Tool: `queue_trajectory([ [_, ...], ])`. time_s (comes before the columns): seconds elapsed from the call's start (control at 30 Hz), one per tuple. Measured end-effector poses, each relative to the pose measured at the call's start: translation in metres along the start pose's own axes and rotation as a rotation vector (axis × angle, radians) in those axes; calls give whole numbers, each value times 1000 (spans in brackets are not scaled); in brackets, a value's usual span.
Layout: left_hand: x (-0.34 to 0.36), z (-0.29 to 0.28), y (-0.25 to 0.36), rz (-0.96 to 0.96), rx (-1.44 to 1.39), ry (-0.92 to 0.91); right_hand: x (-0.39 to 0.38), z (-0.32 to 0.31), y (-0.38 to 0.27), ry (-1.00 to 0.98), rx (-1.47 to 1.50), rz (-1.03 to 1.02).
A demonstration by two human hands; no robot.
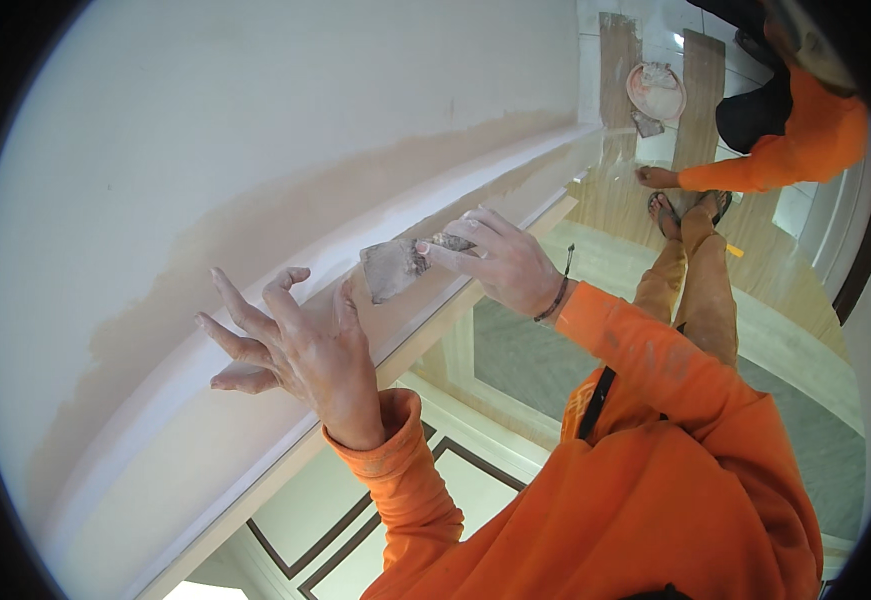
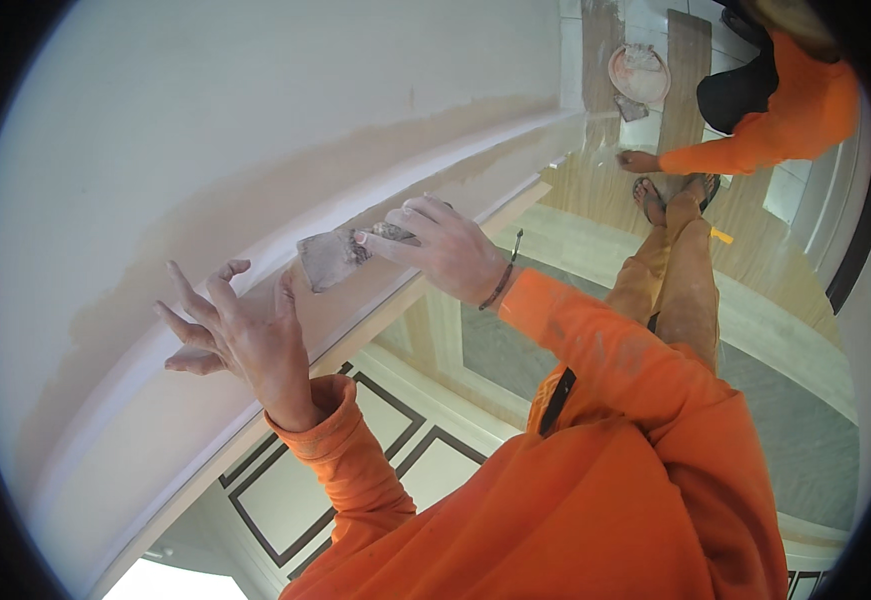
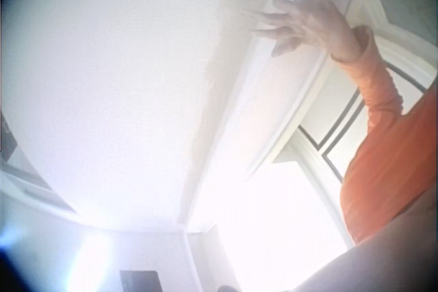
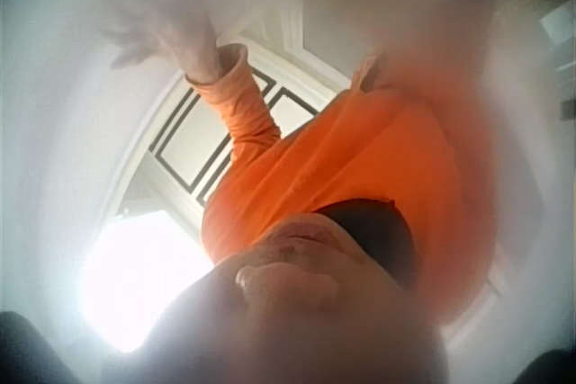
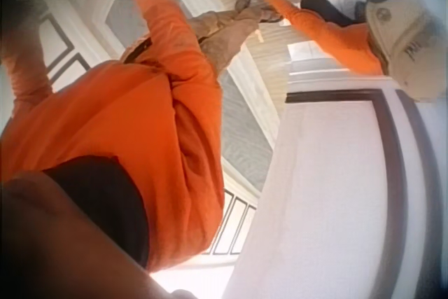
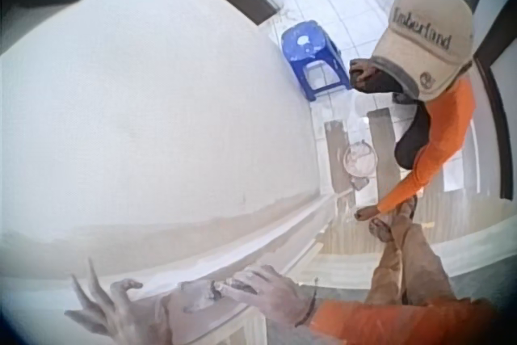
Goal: The person squats on the floor and uses a putty knife to apply plaster to a white wall, smoothing it along the baseboard. The person stands up, retrieves more plaster from a bucket, and continues applying it to the wall.
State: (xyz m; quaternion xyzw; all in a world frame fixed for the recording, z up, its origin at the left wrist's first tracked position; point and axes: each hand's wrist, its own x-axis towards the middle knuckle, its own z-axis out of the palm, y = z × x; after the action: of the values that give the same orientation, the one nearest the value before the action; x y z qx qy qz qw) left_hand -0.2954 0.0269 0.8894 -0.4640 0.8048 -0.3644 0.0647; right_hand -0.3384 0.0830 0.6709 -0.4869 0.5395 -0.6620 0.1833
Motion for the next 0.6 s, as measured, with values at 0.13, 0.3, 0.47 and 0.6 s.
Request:
queue_trajectory([
  [0.13,1,1,3,15,11,6,6,1,0,-2,-91,-31],
  [0.3,-1,2,-5,11,11,12,-12,3,8,-24,-53,75],
  [0.47,0,4,-3,10,-13,23,3,-2,-11,55,-86,18],
  [0.6,0,2,-1,-5,-24,13,4,-3,-14,30,-125,49],
])
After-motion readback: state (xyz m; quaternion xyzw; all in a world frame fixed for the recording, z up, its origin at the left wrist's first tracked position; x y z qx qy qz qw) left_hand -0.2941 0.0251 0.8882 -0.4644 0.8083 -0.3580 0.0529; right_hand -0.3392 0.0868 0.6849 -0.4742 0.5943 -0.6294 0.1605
